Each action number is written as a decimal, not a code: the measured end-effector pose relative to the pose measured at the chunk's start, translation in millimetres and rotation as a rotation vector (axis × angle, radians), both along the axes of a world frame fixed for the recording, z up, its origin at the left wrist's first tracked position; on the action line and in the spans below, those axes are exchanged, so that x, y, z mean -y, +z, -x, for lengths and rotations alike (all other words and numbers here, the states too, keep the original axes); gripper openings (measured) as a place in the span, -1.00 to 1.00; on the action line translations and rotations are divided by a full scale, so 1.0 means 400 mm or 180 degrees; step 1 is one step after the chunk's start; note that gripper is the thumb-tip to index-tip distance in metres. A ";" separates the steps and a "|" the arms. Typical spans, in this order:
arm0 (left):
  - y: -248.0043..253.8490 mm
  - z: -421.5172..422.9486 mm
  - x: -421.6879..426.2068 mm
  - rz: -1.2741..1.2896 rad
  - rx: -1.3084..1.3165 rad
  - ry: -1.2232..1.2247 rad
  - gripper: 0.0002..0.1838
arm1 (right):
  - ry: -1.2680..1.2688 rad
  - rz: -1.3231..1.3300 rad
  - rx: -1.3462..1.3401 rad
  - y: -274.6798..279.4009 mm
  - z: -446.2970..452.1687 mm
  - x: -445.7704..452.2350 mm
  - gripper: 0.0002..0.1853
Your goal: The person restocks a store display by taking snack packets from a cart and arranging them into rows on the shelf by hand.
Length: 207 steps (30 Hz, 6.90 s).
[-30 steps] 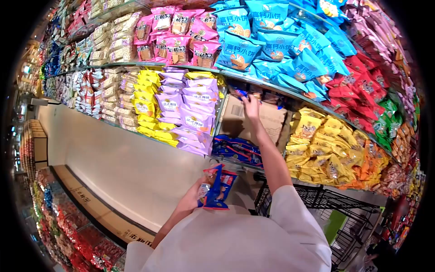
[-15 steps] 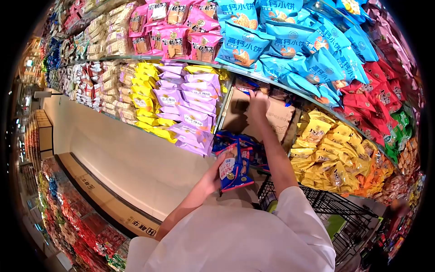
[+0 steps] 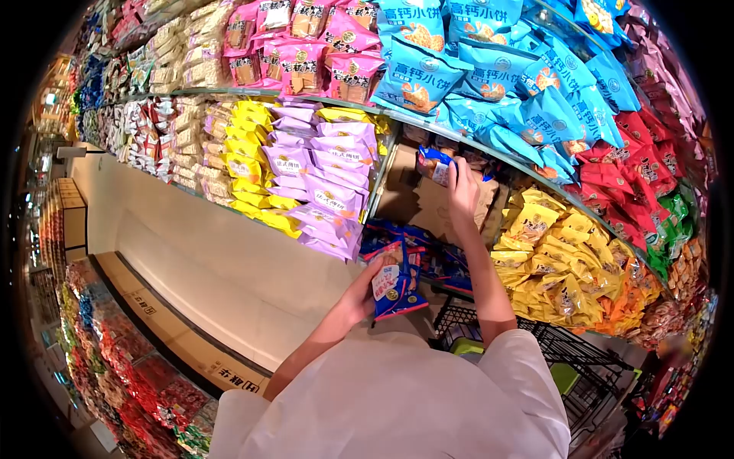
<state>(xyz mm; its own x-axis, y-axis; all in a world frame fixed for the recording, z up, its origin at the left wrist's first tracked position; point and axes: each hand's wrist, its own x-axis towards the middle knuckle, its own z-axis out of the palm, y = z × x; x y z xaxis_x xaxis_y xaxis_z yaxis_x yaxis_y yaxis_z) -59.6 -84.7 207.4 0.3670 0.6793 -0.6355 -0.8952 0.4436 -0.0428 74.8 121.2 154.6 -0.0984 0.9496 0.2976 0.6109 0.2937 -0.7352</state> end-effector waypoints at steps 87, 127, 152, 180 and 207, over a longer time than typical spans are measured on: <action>-0.015 -0.126 -0.037 -0.0285 -0.3427 0.0050 -0.75 | 0.0360 0.2817 -0.1636 0.149 -0.142 0.311 -0.78; -0.165 -0.060 -0.329 -0.1419 -0.7164 -0.0010 -0.65 | 0.0183 0.1405 -0.0678 -0.199 0.010 -0.097 -0.60; -0.241 -0.072 -0.448 -0.1529 -0.6156 -0.0221 -0.64 | -0.0460 0.3208 -0.3901 -0.152 -0.069 0.155 -0.60; -0.317 -0.074 -0.412 0.0173 -0.5313 -0.0708 -0.19 | -0.0304 0.1165 -0.1195 -0.151 0.026 0.162 -0.57; -0.474 0.075 -0.505 -0.0058 -0.2792 -0.0110 -0.71 | -0.4628 0.3937 -0.0596 -0.497 -0.666 1.094 -0.65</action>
